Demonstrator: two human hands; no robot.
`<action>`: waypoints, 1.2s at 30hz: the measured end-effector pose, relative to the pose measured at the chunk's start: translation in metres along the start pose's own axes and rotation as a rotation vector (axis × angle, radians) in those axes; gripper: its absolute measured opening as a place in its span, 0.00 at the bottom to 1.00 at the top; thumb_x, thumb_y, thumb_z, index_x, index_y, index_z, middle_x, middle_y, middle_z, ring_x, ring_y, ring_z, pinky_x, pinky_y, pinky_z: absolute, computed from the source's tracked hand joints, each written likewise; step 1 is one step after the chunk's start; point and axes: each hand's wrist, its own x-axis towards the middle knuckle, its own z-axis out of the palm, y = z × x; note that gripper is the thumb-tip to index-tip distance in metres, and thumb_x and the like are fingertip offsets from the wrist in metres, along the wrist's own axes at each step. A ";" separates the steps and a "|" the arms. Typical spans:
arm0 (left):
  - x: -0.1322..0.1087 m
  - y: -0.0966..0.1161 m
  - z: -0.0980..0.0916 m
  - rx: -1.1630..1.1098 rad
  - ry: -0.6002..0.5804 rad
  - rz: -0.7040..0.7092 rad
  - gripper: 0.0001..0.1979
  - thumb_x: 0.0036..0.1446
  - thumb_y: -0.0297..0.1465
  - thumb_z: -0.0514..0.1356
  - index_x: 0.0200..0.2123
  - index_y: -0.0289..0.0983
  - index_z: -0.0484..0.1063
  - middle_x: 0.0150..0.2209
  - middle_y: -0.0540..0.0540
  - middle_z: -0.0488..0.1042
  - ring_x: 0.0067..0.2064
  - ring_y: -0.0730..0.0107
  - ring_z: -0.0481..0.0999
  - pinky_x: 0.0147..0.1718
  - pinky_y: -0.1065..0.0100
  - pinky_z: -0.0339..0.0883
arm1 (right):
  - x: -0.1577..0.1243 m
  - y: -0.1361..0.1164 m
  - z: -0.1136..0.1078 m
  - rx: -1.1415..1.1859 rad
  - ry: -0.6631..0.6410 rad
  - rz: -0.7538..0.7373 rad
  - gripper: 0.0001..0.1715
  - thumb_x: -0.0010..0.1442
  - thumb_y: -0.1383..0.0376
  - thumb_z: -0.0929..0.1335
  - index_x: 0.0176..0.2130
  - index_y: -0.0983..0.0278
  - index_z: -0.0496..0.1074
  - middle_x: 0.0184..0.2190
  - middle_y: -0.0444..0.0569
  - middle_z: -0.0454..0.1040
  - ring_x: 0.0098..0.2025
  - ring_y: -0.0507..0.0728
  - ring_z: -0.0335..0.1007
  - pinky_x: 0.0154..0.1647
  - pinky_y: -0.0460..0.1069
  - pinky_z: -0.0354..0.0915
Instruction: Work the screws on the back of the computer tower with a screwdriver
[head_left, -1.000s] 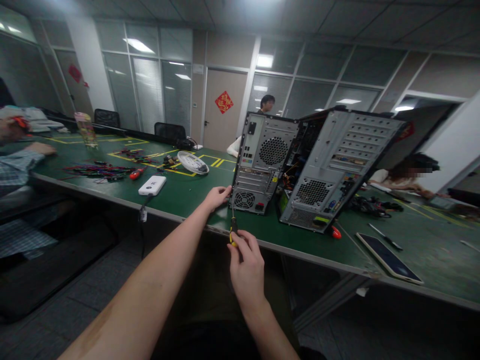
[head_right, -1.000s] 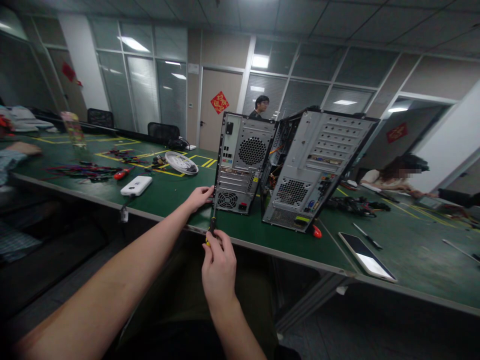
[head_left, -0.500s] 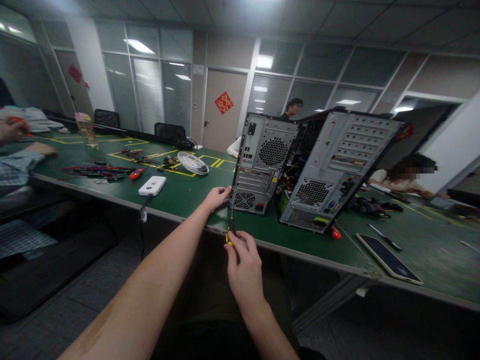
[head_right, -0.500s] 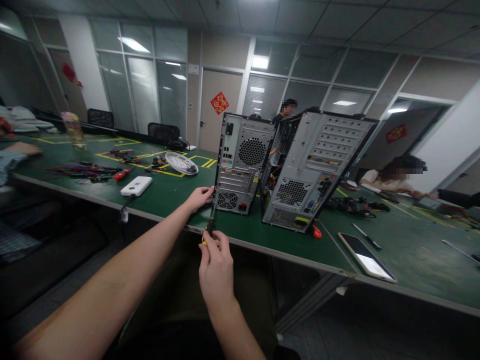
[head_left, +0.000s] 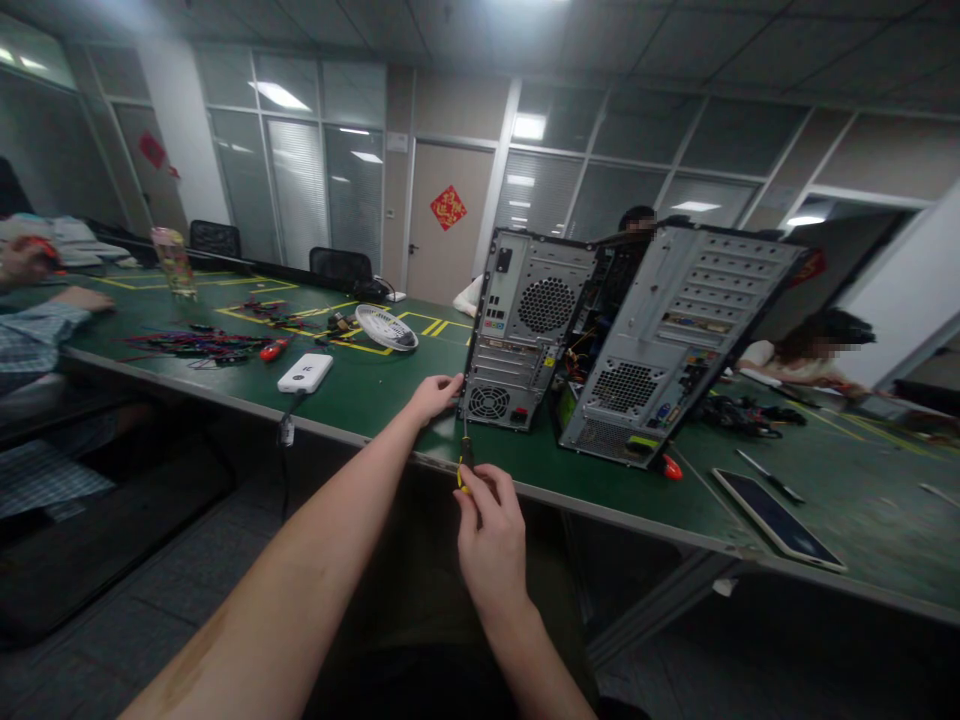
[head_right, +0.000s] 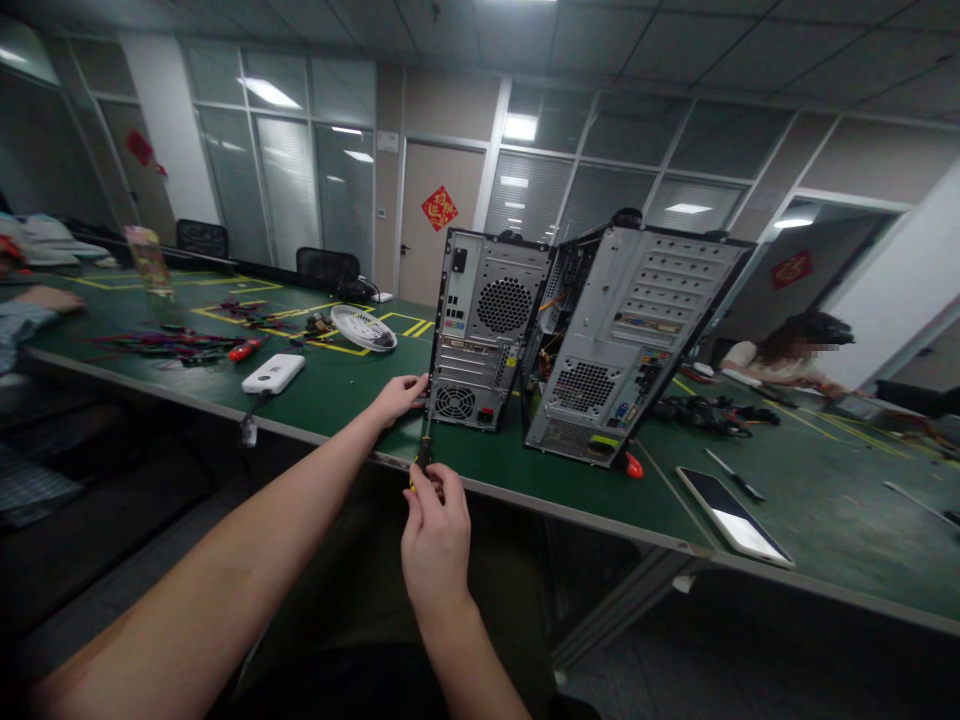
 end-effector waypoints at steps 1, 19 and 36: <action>0.000 0.000 0.000 0.003 -0.002 0.003 0.34 0.48 0.62 0.71 0.36 0.33 0.81 0.40 0.39 0.83 0.46 0.57 0.82 0.39 0.64 0.76 | 0.000 0.000 0.000 -0.002 0.008 0.004 0.17 0.72 0.72 0.67 0.55 0.62 0.82 0.50 0.56 0.78 0.50 0.61 0.80 0.53 0.54 0.77; -0.003 0.001 0.001 0.012 0.008 -0.006 0.32 0.51 0.60 0.71 0.36 0.33 0.81 0.41 0.38 0.84 0.48 0.55 0.82 0.43 0.62 0.77 | -0.001 0.002 0.000 0.028 -0.045 0.112 0.11 0.71 0.68 0.72 0.51 0.62 0.82 0.46 0.54 0.78 0.46 0.60 0.80 0.49 0.53 0.79; -0.005 0.004 0.001 -0.008 0.002 -0.015 0.30 0.52 0.58 0.72 0.35 0.34 0.81 0.41 0.39 0.84 0.48 0.55 0.82 0.42 0.63 0.76 | 0.001 -0.002 0.002 0.054 0.015 0.091 0.15 0.72 0.69 0.69 0.54 0.62 0.82 0.49 0.56 0.80 0.48 0.61 0.81 0.50 0.54 0.79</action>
